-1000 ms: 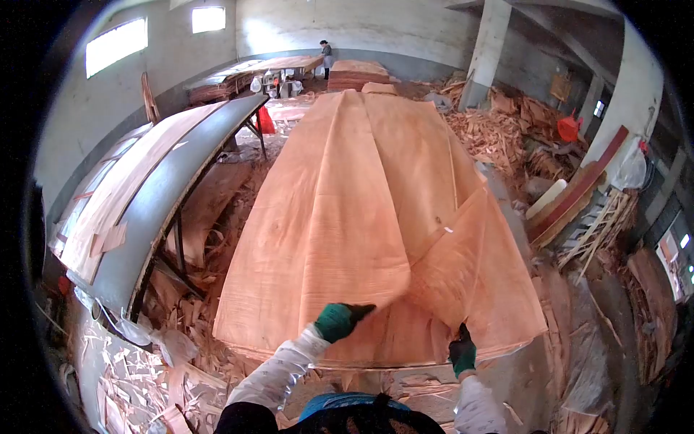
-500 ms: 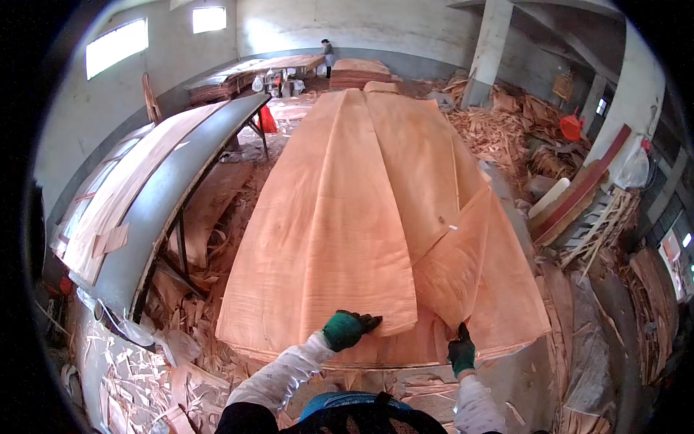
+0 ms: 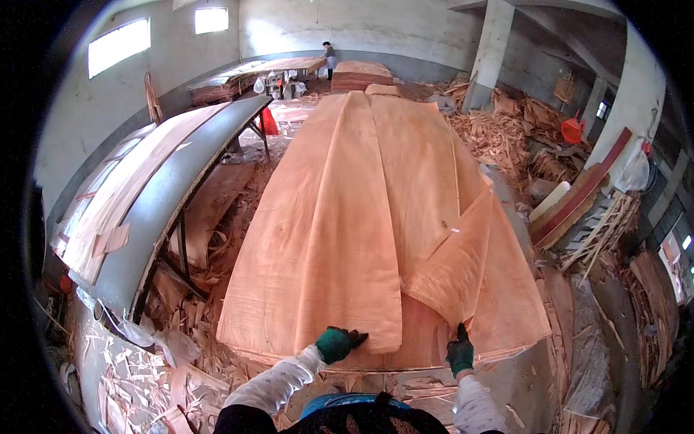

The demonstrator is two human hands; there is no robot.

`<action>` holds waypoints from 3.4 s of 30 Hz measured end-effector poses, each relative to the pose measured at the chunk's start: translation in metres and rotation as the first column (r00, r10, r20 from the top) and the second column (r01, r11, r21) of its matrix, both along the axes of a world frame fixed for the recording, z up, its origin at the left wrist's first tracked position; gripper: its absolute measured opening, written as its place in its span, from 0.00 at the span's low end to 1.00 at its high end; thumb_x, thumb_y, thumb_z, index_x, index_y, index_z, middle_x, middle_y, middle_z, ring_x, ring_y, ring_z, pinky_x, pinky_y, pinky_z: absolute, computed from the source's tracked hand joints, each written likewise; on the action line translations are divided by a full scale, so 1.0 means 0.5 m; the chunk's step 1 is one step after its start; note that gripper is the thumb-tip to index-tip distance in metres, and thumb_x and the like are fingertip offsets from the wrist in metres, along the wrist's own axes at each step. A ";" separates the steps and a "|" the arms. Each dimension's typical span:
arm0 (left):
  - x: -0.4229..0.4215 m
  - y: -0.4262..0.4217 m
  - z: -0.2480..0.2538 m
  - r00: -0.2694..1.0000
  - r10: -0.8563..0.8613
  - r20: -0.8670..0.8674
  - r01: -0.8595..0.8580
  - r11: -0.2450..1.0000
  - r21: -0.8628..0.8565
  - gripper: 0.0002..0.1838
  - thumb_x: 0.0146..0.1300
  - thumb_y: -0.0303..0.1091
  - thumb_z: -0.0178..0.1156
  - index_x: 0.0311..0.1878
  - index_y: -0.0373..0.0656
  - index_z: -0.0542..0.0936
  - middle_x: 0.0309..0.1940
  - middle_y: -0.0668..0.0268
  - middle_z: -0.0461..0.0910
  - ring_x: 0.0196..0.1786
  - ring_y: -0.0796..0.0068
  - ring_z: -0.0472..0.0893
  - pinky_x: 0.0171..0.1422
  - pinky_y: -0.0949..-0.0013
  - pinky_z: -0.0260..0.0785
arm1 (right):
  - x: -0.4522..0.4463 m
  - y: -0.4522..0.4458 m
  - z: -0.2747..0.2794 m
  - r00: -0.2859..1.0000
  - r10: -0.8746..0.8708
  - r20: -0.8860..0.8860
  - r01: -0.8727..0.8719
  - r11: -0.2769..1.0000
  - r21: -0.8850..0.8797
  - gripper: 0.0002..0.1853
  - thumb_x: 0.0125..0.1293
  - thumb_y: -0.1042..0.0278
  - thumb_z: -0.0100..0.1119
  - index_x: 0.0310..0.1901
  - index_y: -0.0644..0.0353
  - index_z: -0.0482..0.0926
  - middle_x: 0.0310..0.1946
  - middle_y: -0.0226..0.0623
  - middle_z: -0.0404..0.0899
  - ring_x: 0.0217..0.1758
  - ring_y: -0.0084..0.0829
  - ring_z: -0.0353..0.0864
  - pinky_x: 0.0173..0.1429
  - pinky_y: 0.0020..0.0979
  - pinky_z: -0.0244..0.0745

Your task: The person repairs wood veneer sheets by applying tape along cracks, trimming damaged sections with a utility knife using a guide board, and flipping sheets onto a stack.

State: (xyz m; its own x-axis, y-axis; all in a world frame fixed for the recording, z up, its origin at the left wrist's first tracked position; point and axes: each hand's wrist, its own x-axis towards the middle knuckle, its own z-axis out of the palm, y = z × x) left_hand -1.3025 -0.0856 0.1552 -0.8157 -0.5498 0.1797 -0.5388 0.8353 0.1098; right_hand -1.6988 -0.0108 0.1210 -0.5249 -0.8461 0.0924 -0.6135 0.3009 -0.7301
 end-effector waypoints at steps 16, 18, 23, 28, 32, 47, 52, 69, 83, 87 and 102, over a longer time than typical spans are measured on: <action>0.270 -0.019 0.048 -0.359 0.605 -0.711 -0.200 0.694 0.691 0.11 0.61 0.27 0.61 0.46 0.36 0.79 0.39 0.63 0.81 0.38 0.71 0.79 0.44 0.69 0.73 | 0.053 0.020 0.150 0.996 -0.002 0.090 -0.008 0.994 0.112 0.35 0.52 0.79 0.49 0.67 0.55 0.65 0.52 0.47 0.78 0.22 0.34 0.79 0.27 0.32 0.75; 0.317 -0.018 0.034 -0.584 0.477 -0.657 -0.101 0.760 0.641 0.14 0.59 0.25 0.64 0.49 0.36 0.78 0.43 0.65 0.79 0.40 0.75 0.77 0.45 0.72 0.71 | 0.041 0.021 0.134 0.998 0.021 0.064 -0.025 0.998 0.066 0.36 0.52 0.79 0.49 0.67 0.55 0.64 0.53 0.47 0.78 0.22 0.33 0.79 0.27 0.30 0.75; 0.379 0.002 -0.017 -0.678 0.369 -0.635 -0.196 0.743 0.640 0.18 0.58 0.25 0.64 0.53 0.35 0.76 0.45 0.63 0.79 0.43 0.71 0.78 0.50 0.68 0.73 | 0.027 0.021 0.123 0.948 -0.082 0.308 0.044 0.991 0.129 0.34 0.52 0.78 0.48 0.66 0.54 0.66 0.53 0.47 0.78 0.26 0.35 0.82 0.29 0.31 0.77; 0.434 0.009 -0.144 -0.772 0.367 -0.518 -0.165 0.672 0.722 0.18 0.58 0.25 0.64 0.52 0.36 0.77 0.45 0.63 0.79 0.42 0.70 0.77 0.47 0.67 0.74 | -0.011 0.011 0.070 0.963 -0.006 0.270 -0.001 1.000 0.023 0.37 0.51 0.82 0.48 0.68 0.52 0.64 0.55 0.41 0.76 0.22 0.28 0.75 0.22 0.28 0.69; 0.453 0.024 -0.177 -0.821 0.332 -0.463 -0.153 0.655 0.740 0.17 0.57 0.25 0.65 0.51 0.35 0.77 0.43 0.64 0.79 0.39 0.70 0.77 0.45 0.67 0.75 | -0.013 0.018 0.087 0.925 -0.059 0.376 0.035 0.997 0.068 0.39 0.50 0.85 0.49 0.68 0.51 0.63 0.58 0.39 0.75 0.20 0.28 0.73 0.19 0.26 0.66; 0.467 0.101 -0.170 -0.788 0.556 -0.264 0.255 0.685 0.682 0.20 0.56 0.25 0.63 0.53 0.37 0.76 0.46 0.59 0.80 0.46 0.60 0.80 0.54 0.55 0.75 | -0.201 0.084 0.053 0.979 0.033 -0.202 -0.047 0.997 -0.066 0.32 0.45 0.76 0.52 0.59 0.63 0.71 0.39 0.48 0.81 0.35 0.38 0.82 0.40 0.33 0.77; 0.446 0.152 -0.175 -0.783 0.518 -0.343 0.086 0.638 0.765 0.18 0.60 0.28 0.61 0.54 0.37 0.76 0.46 0.59 0.80 0.45 0.62 0.80 0.53 0.56 0.75 | -0.213 0.169 0.172 0.991 0.019 -0.132 -0.010 0.998 0.068 0.35 0.49 0.80 0.48 0.65 0.57 0.67 0.58 0.49 0.74 0.60 0.43 0.74 0.60 0.33 0.72; 0.397 0.059 -0.248 -0.730 0.641 -0.237 0.284 0.600 0.748 0.16 0.65 0.31 0.55 0.54 0.37 0.76 0.51 0.64 0.78 0.55 0.62 0.75 0.57 0.56 0.72 | -0.366 0.064 0.081 0.962 -0.014 -0.274 0.049 0.992 0.119 0.30 0.51 0.74 0.48 0.61 0.59 0.71 0.54 0.56 0.74 0.57 0.54 0.72 0.59 0.44 0.70; 0.378 0.002 -0.209 -0.719 0.679 -0.148 0.462 0.626 0.629 0.14 0.63 0.41 0.59 0.46 0.43 0.79 0.39 0.63 0.81 0.38 0.63 0.79 0.40 0.57 0.75 | -0.329 -0.011 0.117 0.955 -0.177 0.237 0.160 0.983 0.090 0.24 0.52 0.80 0.52 0.54 0.59 0.71 0.21 0.36 0.71 0.11 0.28 0.64 0.12 0.30 0.59; 0.479 -0.004 -0.339 -0.742 0.664 -0.090 0.373 0.520 0.769 0.12 0.61 0.49 0.61 0.31 0.54 0.74 0.23 0.70 0.73 0.27 0.67 0.71 0.32 0.60 0.67 | -0.318 0.008 0.134 0.861 -0.204 0.467 0.103 0.967 0.233 0.19 0.51 0.79 0.56 0.46 0.53 0.71 0.21 0.32 0.72 0.12 0.25 0.66 0.13 0.26 0.54; 0.544 0.031 -0.263 -0.711 0.687 0.150 0.234 0.030 0.972 0.12 0.64 0.45 0.60 0.41 0.47 0.75 0.27 0.64 0.77 0.25 0.62 0.76 0.29 0.56 0.73 | -0.305 0.074 0.112 0.823 -0.145 0.550 0.111 0.989 0.094 0.25 0.49 0.79 0.63 0.52 0.55 0.72 0.28 0.28 0.74 0.17 0.21 0.67 0.18 0.20 0.59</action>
